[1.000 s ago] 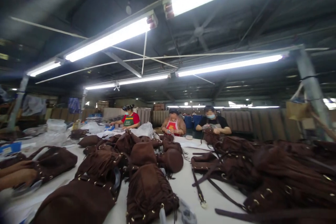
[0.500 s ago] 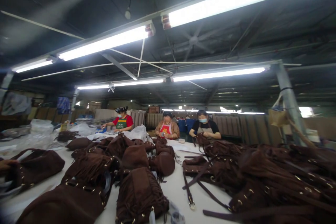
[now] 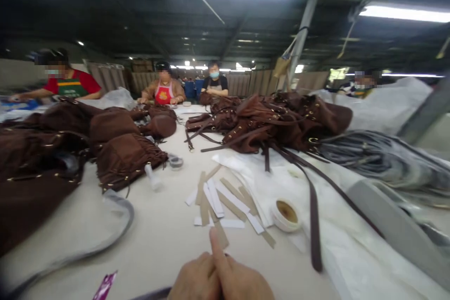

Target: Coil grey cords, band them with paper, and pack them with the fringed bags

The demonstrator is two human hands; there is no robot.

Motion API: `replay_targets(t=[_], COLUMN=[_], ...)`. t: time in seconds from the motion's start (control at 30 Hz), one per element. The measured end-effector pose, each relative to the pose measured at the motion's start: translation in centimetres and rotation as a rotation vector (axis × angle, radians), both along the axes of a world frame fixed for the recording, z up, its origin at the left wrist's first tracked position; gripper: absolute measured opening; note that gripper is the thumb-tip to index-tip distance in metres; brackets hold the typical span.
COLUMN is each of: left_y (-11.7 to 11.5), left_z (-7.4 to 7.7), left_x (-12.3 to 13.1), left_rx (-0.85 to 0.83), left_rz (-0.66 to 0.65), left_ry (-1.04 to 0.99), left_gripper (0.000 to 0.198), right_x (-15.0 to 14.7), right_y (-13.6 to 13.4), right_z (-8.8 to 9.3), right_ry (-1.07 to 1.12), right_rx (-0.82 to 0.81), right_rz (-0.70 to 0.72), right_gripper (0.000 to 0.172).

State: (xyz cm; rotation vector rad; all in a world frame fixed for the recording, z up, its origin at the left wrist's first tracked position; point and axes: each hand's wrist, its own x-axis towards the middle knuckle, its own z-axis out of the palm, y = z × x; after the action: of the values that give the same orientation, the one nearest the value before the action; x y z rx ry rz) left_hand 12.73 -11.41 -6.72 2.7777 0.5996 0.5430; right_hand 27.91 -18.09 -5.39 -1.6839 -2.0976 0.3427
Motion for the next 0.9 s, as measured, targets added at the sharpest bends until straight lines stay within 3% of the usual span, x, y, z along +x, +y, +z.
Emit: replay_targets(t=[0.07,0.17,0.27,0.33,0.43,0.63,0.8,0.9], left_y=[0.2,1.1,2.2,2.7,2.6,0.6,0.0,0.0], left_z=[0.8,3.1,5.4,6.2,5.6,2.7,2.1,2.0], left_x=[-0.7,-2.2,-3.1,-3.0,-2.2,-0.4,-0.4,-0.8], left_rx=[0.135,0.036,-0.057,0.017,0.219,0.382,0.397,0.351], left_rz=[-0.053,-0.154,-0.22,-0.308,-0.35,-0.046,0.033,0.031], left_ry=[-0.042,-0.064,-0.02,0.028,0.006,-0.207,-0.24,-0.219], left_gripper=[0.011,0.005,0.015,0.016,0.008,0.014,0.016,0.017], right_x=[0.3,1.0,2.1,2.7,3.1,2.0,0.2,-0.2], right_y=[-0.4,-0.2,0.4,0.7,0.7,-0.5,0.0,-0.3], right_z=[1.4,3.7,5.2,5.8,6.2,5.1,4.4,4.9], right_ry=[0.083,0.263,0.295,0.266,0.189,0.245,0.175,-0.02], right_rx=[-0.089,-0.158,-0.18,-0.212,-0.238,-0.197,-0.184,-0.127], right_rz=[0.028,0.105,0.245,0.315,0.304,-0.016,-0.086,-0.134], right_gripper=[0.08,0.086,0.082,0.076,0.071,0.086,0.071,0.047])
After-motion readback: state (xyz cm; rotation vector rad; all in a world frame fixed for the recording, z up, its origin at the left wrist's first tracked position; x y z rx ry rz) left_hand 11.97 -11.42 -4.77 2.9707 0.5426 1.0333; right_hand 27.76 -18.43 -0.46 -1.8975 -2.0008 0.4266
